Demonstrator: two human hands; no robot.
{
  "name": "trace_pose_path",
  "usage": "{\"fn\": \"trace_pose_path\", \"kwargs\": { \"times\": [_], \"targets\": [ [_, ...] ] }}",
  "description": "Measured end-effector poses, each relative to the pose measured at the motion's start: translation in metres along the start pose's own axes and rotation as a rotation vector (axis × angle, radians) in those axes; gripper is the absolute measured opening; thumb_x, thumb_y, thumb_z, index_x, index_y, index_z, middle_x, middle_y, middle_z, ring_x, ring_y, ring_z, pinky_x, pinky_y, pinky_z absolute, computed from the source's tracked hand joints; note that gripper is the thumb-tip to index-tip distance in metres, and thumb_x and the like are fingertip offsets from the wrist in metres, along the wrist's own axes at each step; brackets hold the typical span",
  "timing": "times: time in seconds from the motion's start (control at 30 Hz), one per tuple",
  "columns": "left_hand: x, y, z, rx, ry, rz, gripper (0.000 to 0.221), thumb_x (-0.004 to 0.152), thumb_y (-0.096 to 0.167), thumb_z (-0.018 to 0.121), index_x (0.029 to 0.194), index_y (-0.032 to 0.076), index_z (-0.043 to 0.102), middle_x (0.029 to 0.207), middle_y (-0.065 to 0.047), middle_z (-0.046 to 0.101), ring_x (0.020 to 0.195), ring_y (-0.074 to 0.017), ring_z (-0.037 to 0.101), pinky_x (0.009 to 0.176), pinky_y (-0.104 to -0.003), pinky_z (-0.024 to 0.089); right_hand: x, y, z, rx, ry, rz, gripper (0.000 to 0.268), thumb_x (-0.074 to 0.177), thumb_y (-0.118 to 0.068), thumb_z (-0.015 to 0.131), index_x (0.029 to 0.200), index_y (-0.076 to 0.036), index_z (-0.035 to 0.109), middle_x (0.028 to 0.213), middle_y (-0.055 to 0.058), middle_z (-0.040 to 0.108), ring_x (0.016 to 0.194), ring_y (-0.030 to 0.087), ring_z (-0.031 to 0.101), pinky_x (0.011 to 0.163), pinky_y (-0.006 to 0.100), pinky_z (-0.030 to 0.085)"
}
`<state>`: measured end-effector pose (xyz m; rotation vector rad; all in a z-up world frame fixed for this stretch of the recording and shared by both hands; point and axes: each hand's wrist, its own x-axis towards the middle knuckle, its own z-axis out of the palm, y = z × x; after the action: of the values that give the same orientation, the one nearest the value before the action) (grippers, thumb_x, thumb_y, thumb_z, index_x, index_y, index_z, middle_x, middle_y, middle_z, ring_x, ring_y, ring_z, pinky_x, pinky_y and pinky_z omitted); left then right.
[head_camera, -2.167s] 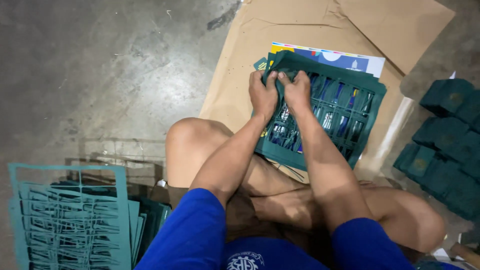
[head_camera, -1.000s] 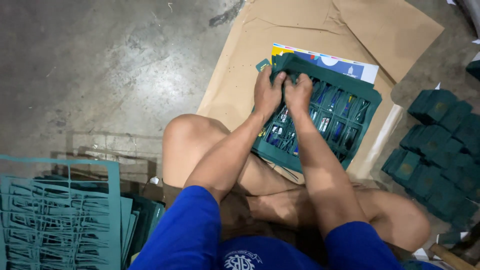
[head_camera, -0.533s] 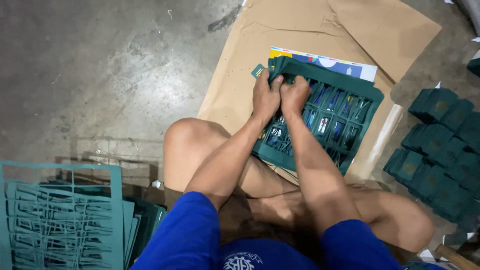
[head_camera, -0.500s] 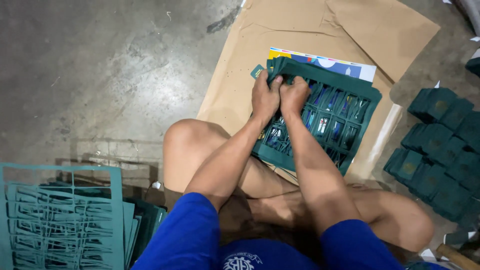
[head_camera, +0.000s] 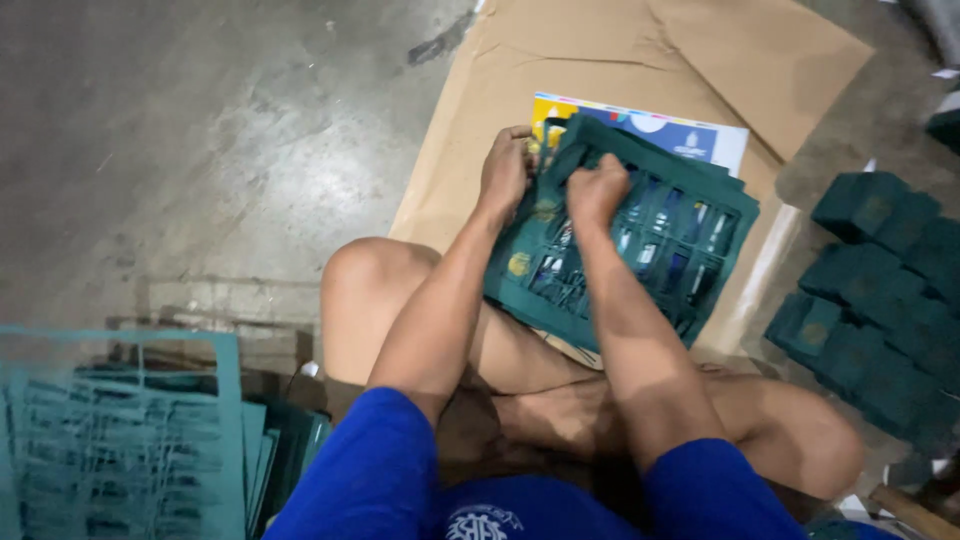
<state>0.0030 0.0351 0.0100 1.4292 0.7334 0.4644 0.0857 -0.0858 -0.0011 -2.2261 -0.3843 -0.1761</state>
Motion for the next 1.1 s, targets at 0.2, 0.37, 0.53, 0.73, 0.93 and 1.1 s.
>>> {"fn": "trace_pose_path", "kwargs": {
  "times": [0.2,0.37,0.53,0.73,0.93,1.1],
  "targets": [
    [0.032,-0.002,-0.007,0.114,-0.222,-0.161,0.038,0.085,0.016,0.072,0.122,0.009,0.069,0.084,-0.006,0.074,0.072,-0.0141,0.065,0.067,-0.031,0.052,-0.004,0.007,0.001,0.138,-0.027,0.048,0.032,0.075,-0.014,0.089,0.067,-0.001,0.061,0.061,0.009,0.064,0.059,0.01,0.052,0.052,0.037,0.046],
    [0.046,-0.011,0.003,0.262,-0.365,0.244,0.043,0.078,0.015,0.083,0.12,0.009,0.074,0.089,-0.008,0.071,0.08,-0.0153,0.065,0.071,-0.029,0.054,-0.008,0.031,0.006,-0.024,-0.042,0.077,0.028,0.079,-0.007,0.082,0.07,0.002,0.057,0.06,0.01,0.058,0.06,0.011,0.048,0.054,0.038,0.042],
    [0.045,-0.001,0.014,0.221,-0.386,0.042,0.026,0.081,0.017,0.082,0.103,0.005,0.074,0.083,-0.007,0.071,0.077,-0.0126,0.063,0.071,-0.03,0.053,-0.007,0.008,-0.007,0.129,-0.081,0.053,0.021,0.081,-0.006,0.081,0.078,0.0,0.062,0.069,0.007,0.066,0.066,0.008,0.054,0.058,0.034,0.047],
    [0.037,0.011,0.015,0.203,-0.234,0.041,0.017,0.081,0.012,0.075,0.095,0.003,0.072,0.077,-0.008,0.072,0.072,-0.0132,0.065,0.071,-0.031,0.054,0.0,-0.009,-0.033,0.696,-0.415,0.277,0.027,0.079,-0.007,0.073,0.105,-0.003,0.066,0.098,0.005,0.072,0.087,0.012,0.065,0.08,0.029,0.053],
    [0.029,0.021,0.015,0.235,-0.229,0.127,0.022,0.081,0.012,0.077,0.1,0.003,0.07,0.081,-0.012,0.072,0.073,-0.0212,0.067,0.072,-0.034,0.054,0.019,-0.004,-0.047,1.437,-0.477,0.783,0.041,0.096,-0.042,0.066,0.11,-0.004,0.067,0.108,0.01,0.072,0.102,0.024,0.07,0.097,0.04,0.054],
    [0.029,0.007,0.017,0.242,-0.326,0.265,0.03,0.084,0.008,0.073,0.114,0.004,0.067,0.096,-0.018,0.073,0.088,-0.0312,0.071,0.079,-0.038,0.056,0.047,-0.043,-0.056,1.352,-0.551,1.022,0.065,0.088,-0.062,0.063,0.116,-0.004,0.071,0.113,0.012,0.076,0.105,0.027,0.072,0.1,0.044,0.055]
  ]
}}
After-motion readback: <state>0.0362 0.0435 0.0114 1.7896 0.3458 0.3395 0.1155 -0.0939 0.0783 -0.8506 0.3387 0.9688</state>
